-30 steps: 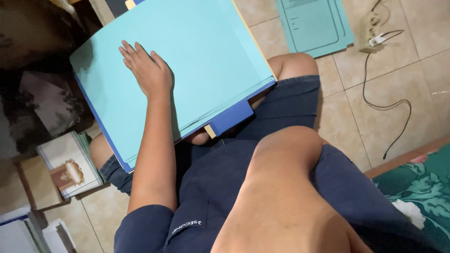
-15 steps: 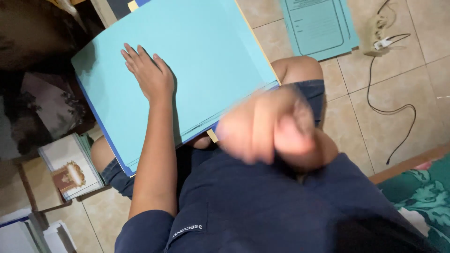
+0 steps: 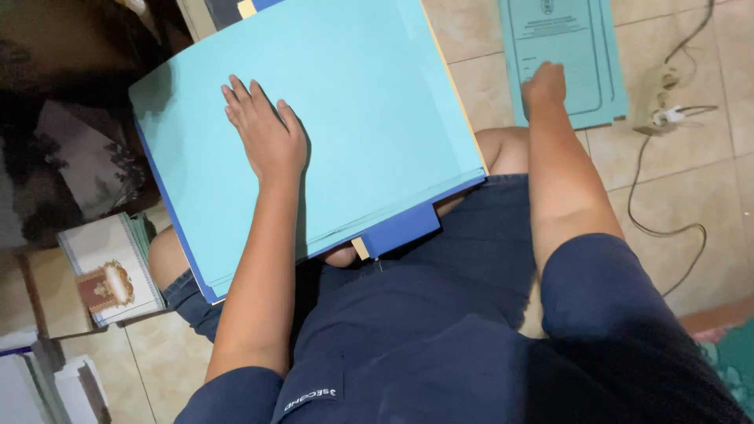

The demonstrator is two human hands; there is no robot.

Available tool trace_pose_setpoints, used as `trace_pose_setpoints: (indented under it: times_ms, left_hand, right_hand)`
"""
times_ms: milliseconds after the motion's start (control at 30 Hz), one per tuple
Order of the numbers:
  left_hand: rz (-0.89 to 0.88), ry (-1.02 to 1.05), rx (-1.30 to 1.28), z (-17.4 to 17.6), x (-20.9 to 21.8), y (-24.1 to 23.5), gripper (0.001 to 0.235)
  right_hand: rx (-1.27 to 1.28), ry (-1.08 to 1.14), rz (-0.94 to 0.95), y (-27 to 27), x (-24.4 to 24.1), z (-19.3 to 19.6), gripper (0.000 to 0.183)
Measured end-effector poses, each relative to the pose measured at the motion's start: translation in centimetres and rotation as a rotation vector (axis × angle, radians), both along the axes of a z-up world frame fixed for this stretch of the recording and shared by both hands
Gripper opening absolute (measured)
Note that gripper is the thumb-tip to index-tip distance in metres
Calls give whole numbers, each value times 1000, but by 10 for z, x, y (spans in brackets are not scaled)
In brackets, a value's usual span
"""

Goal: Pressing and smoothing out light blue folders on a stack to flatten them.

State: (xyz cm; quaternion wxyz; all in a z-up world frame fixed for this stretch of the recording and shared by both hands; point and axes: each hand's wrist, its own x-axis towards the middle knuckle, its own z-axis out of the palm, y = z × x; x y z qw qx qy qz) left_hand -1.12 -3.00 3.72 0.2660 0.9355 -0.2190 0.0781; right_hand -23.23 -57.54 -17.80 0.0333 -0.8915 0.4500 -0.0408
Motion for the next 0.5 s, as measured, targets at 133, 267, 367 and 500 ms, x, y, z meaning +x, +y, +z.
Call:
trace_pose_setpoints:
  times_ms: [133, 267, 367, 500]
  left_hand:
    - [7, -2, -12, 3, -1, -3, 47]
    - [12, 7, -11, 5, 1, -5, 47]
    - [9, 22, -2, 5, 0, -5, 48]
    - [10, 38, -9, 4, 2, -6, 50]
  right_hand:
    - [197, 99, -154, 19, 15, 26, 42]
    - [252, 162, -95, 18, 17, 18, 61]
    - [239, 237, -73, 19, 18, 17, 73]
    - [229, 149, -125, 5, 17, 15, 29]
